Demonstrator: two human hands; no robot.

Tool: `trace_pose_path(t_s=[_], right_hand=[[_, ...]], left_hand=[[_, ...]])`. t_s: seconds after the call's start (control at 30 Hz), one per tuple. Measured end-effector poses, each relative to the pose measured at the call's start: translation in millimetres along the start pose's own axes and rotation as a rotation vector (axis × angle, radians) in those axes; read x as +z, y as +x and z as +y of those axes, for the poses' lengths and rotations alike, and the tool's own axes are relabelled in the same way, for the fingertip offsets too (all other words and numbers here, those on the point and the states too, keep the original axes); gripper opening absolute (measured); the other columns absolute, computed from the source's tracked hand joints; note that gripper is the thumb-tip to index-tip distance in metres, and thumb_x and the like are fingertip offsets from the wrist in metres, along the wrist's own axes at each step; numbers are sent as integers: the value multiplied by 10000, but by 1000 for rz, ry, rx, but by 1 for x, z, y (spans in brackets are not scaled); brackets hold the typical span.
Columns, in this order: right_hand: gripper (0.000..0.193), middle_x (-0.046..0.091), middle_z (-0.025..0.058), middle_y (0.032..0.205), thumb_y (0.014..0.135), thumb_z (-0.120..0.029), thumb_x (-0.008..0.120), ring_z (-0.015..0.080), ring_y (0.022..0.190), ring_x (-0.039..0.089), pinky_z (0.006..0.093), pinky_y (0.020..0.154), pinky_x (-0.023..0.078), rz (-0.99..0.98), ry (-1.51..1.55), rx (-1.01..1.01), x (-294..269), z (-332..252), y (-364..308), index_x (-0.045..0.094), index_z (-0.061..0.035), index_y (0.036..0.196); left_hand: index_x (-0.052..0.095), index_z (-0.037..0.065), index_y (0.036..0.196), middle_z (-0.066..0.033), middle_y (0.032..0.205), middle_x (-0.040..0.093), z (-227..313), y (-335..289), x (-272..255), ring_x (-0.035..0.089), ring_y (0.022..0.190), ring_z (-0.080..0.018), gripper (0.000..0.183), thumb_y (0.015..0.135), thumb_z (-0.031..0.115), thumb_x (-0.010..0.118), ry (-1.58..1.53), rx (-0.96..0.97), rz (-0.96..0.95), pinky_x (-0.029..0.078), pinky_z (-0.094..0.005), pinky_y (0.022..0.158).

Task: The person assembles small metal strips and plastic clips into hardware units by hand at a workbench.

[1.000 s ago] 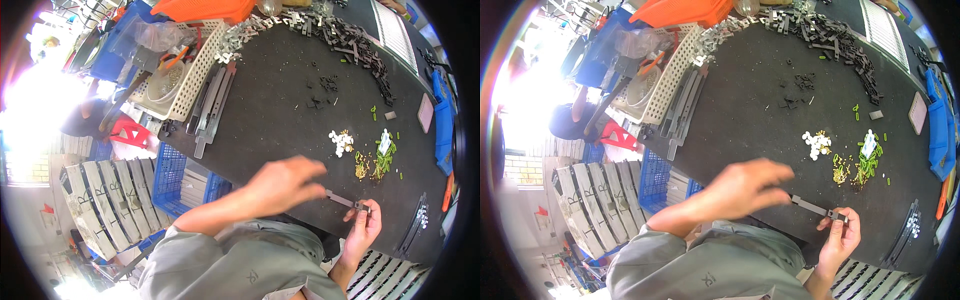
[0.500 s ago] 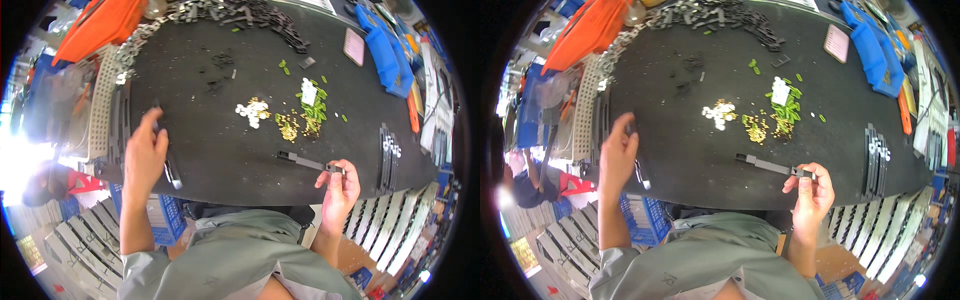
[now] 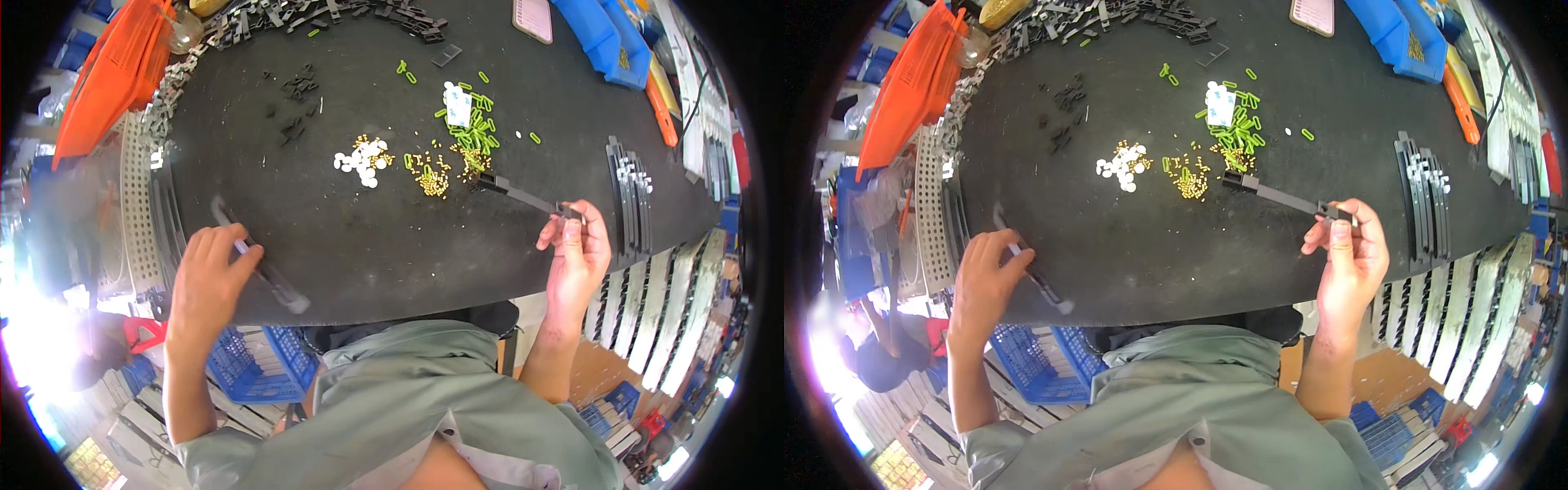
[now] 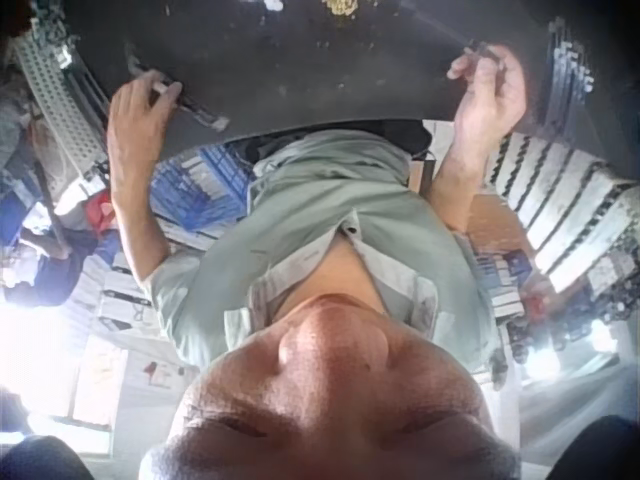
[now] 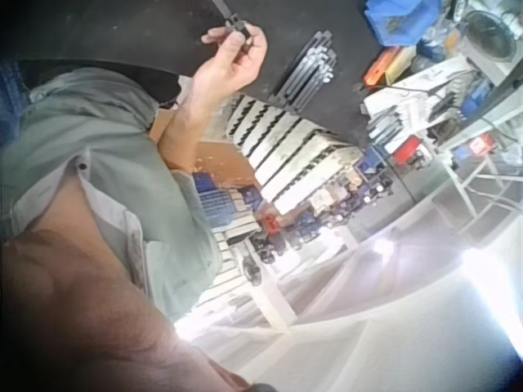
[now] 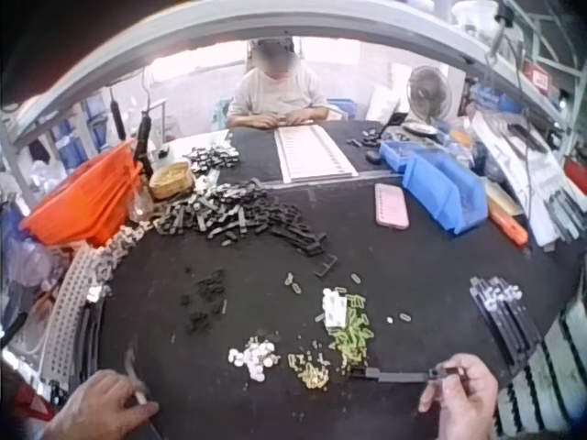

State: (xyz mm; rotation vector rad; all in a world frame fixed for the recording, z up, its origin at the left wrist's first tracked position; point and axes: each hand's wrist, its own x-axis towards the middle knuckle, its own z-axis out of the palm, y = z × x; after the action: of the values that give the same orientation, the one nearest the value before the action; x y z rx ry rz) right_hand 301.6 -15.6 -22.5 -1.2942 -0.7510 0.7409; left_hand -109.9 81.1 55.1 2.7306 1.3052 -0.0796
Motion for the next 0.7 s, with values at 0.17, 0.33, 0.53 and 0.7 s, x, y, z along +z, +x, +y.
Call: trace_pose_path(t_s=[0.17,0.33,0.53,0.7], right_hand=[[227,683,125,950,1032,-120,624,166,742,663,312,630,555,33,-2,-47,-11,3,8,608,36,1195],[217,693,127,978,1036,-110,614,167,753,655,318,645,535,40,21,-52,-27,15,12,607,28,1203],[215,687,125,1014,1033,-90,611,167,758,653,317,647,532,-4,25,-74,-31,32,9,603,25,1215],[211,676,127,1042,1032,-79,607,166,763,653,315,642,539,-11,0,-72,-35,34,9,601,25,1215]], left_hand=[[595,-3,1160,-185,1129,687,45,13,7,681,989,-394,458,762,59,814,-289,174,160,555,-503,879],[680,36,1065,-138,1055,693,82,34,42,682,856,-331,394,740,162,866,-428,261,252,558,-420,716],[749,70,1018,-119,1042,680,93,48,49,652,919,-319,287,747,80,844,-529,151,297,532,-422,791],[753,50,973,-98,995,658,79,95,50,642,881,-294,178,800,27,786,-371,2,417,520,-400,773]])
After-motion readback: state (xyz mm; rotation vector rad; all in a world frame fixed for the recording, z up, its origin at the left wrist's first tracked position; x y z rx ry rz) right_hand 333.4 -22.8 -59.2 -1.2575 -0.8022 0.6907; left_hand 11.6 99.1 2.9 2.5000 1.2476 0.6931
